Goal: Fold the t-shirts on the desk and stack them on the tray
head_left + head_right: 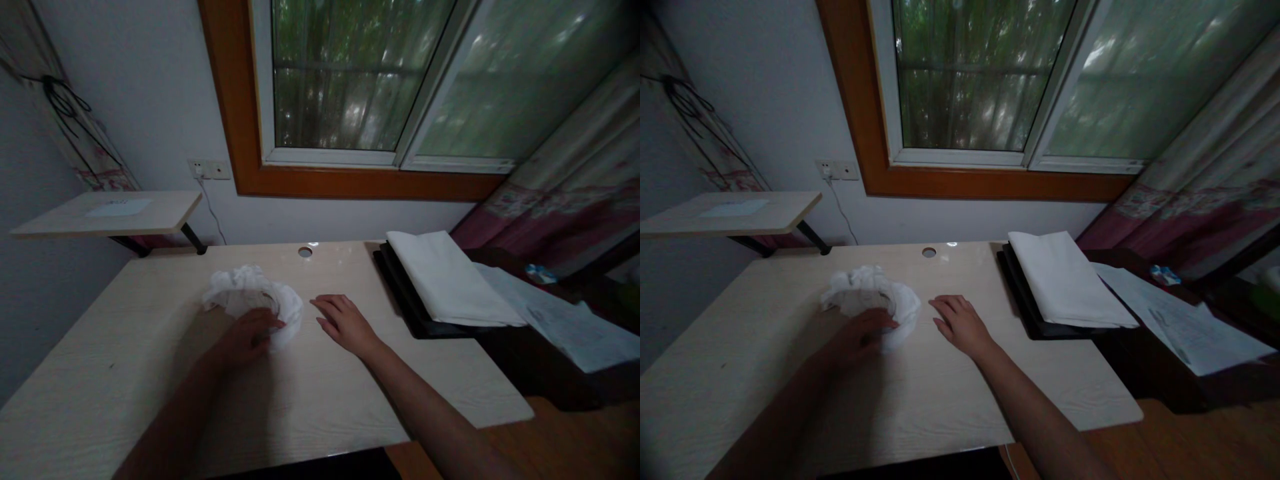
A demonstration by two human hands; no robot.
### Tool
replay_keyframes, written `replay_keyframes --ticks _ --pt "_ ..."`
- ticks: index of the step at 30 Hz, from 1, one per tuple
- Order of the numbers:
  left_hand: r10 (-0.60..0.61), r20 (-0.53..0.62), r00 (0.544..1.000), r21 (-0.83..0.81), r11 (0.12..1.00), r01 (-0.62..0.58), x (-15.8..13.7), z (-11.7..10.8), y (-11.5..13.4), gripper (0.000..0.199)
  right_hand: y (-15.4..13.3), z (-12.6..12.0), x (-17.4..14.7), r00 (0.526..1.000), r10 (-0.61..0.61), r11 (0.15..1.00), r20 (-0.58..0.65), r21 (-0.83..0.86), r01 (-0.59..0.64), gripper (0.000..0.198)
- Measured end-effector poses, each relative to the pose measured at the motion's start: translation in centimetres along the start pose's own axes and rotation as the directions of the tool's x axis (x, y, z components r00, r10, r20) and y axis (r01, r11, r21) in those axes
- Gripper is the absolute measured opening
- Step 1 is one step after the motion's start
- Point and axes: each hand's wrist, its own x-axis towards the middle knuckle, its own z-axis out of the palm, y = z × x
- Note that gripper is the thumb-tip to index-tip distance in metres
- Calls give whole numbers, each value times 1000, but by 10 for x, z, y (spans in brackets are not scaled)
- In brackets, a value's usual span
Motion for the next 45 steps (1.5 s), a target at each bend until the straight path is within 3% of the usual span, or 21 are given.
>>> replay_keyframes --ticks 3,7,11,15,21,26,30,36,41,45 --pt "90 36 995 -140 987 -84 9 12 22 35 -4 -2 0 999 -39 999 7 1 39 57" --pt "118 -101 988 -100 987 -128 12 14 16 36 -6 -1 -1 991 -130 992 35 -4 130 50" --pt "-43 -195 980 54 997 55 10 10 -6 34 -7 1 -1 981 -187 982 61 22 186 31" --pt "-140 -260 955 170 967 188 9 8 -21 35 -10 1 -2 969 -240 969 61 80 235 28" --pt "-138 -306 942 283 932 229 8 8 -34 29 -22 1 -4 958 -278 948 66 182 263 24" --pt "-155 -340 927 291 921 261 9 7 -32 13 -32 4 -6 954 -289 917 76 308 254 26" --pt "-150 -272 951 213 954 212 9 7 -17 17 -30 5 -6 981 -194 925 -29 329 192 31" --pt "-15 -81 997 138 990 26 13 9 6 36 -17 9 6 970 34 992 -239 128 -3 44" --pt "48 -28 998 148 988 -43 15 20 8 56 -9 12 11 984 74 990 -164 132 -52 67" --pt "65 -70 995 219 974 -49 16 30 2 56 -7 14 10 974 172 969 -145 205 -140 66"
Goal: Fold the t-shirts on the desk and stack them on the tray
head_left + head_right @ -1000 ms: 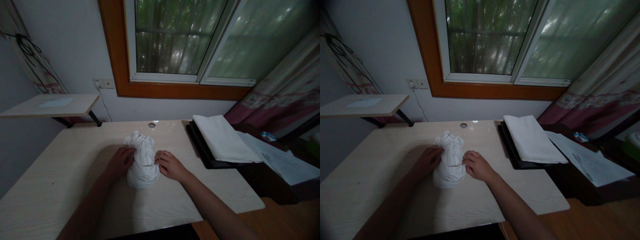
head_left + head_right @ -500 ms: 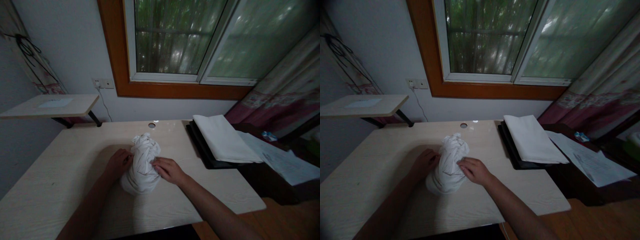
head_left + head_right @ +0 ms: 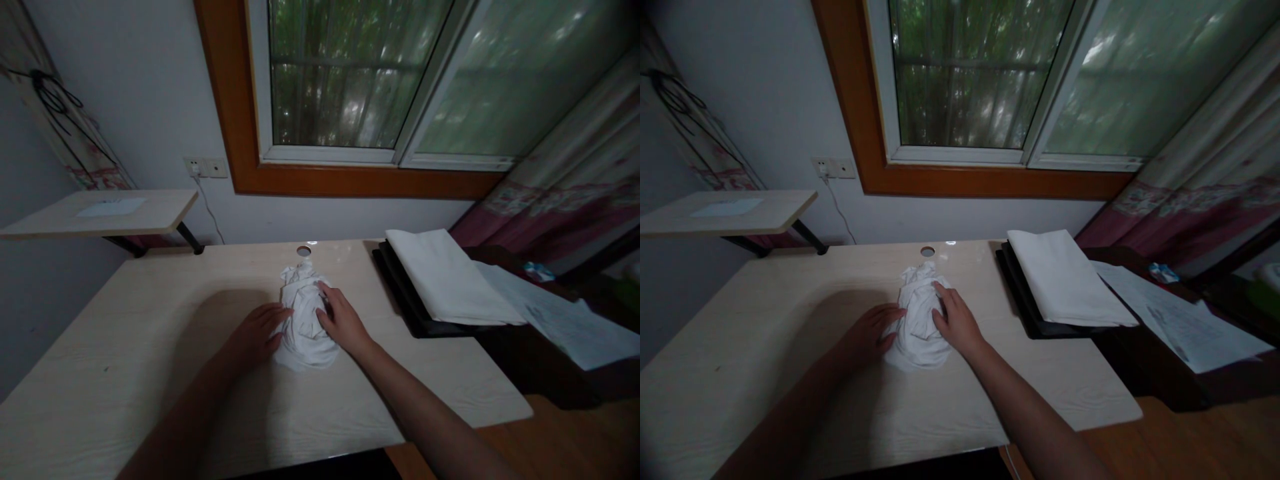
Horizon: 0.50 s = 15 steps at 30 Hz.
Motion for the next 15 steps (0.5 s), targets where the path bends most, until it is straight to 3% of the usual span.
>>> replay_keyframes --ticks 5,10,13,15 --pt "-84 -56 995 79 993 88 -1 1 -12 53 5 1 -1 988 150 988 -38 35 -149 42" --pt "-214 -203 956 181 951 251 -1 -11 -23 55 8 -1 -5 965 258 965 -52 69 -254 18" --pt "-197 -311 930 222 936 273 -2 -20 -20 50 9 -4 -7 955 291 947 -60 161 -278 26" --pt "-113 -360 926 232 951 206 -2 -22 -11 44 11 -4 -7 945 317 926 -81 243 -290 32"
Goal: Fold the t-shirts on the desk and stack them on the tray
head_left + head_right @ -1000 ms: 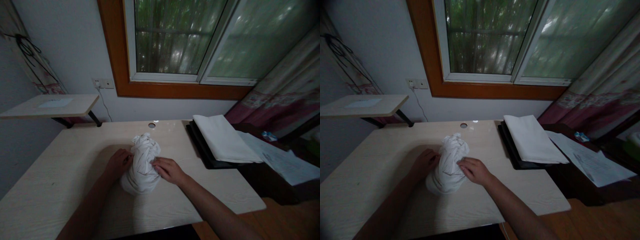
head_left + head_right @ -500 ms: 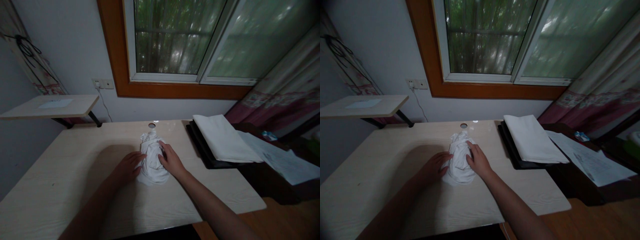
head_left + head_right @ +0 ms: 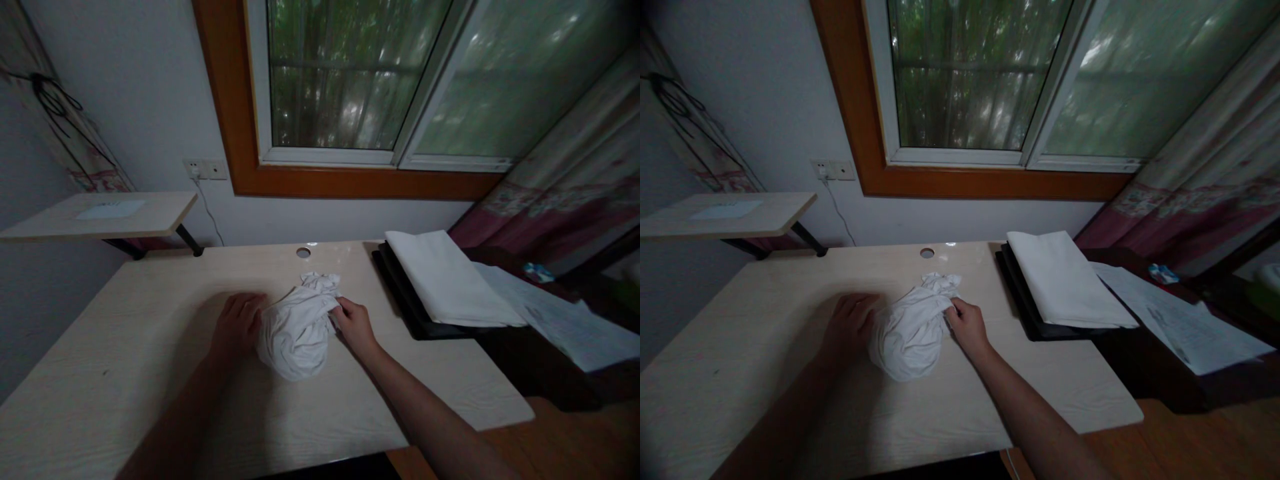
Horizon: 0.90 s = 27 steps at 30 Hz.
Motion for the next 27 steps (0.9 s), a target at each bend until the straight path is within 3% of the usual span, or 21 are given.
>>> replay_keyframes --ticks 3,5,8,12,17,24,27 --pt "238 0 971 -84 968 -237 -2 -2 24 41 3 0 0 998 40 993 -57 115 -33 36" --pt "413 78 907 -141 906 -400 -3 0 43 41 3 1 -1 992 109 971 -61 220 -93 37" --pt "501 170 849 -187 862 -472 -1 8 64 39 -1 1 -4 979 205 893 -13 412 -182 37" --pt "432 203 879 -154 900 -407 2 14 65 31 -8 -1 -4 978 209 825 -12 540 -170 36" --pt "310 204 929 28 946 -322 4 7 45 19 -9 -8 -1 978 145 889 -150 454 -62 29" --pt "145 2 989 152 978 -143 4 -4 4 6 -5 -16 3 959 17 960 -283 274 64 15" --pt "14 -141 990 96 995 0 1 -6 -11 5 -2 -15 2 969 89 945 -228 326 -10 18"
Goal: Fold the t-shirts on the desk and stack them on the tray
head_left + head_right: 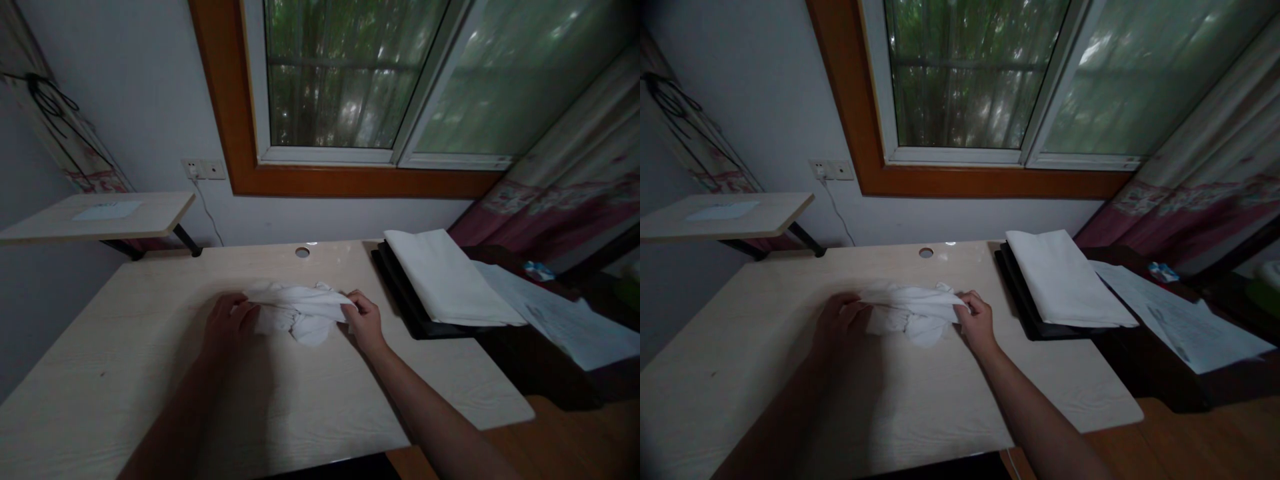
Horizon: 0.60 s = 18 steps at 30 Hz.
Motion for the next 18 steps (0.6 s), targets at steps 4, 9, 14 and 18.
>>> replay_keyframes --ticks 4,9,14,18 --pt "-128 -157 979 -80 990 117 -2 -3 -7 6 7 1 -1 978 197 965 66 162 -205 24" --pt "-178 -232 956 -154 977 145 0 -4 -2 8 5 -2 3 914 319 785 252 470 -404 29" --pt "-266 -165 950 -260 940 218 0 -2 2 14 -9 -6 8 839 340 664 425 524 -534 29" --pt "-363 -71 929 -338 885 320 -1 -1 3 18 -12 -7 11 867 325 618 379 609 -497 49"
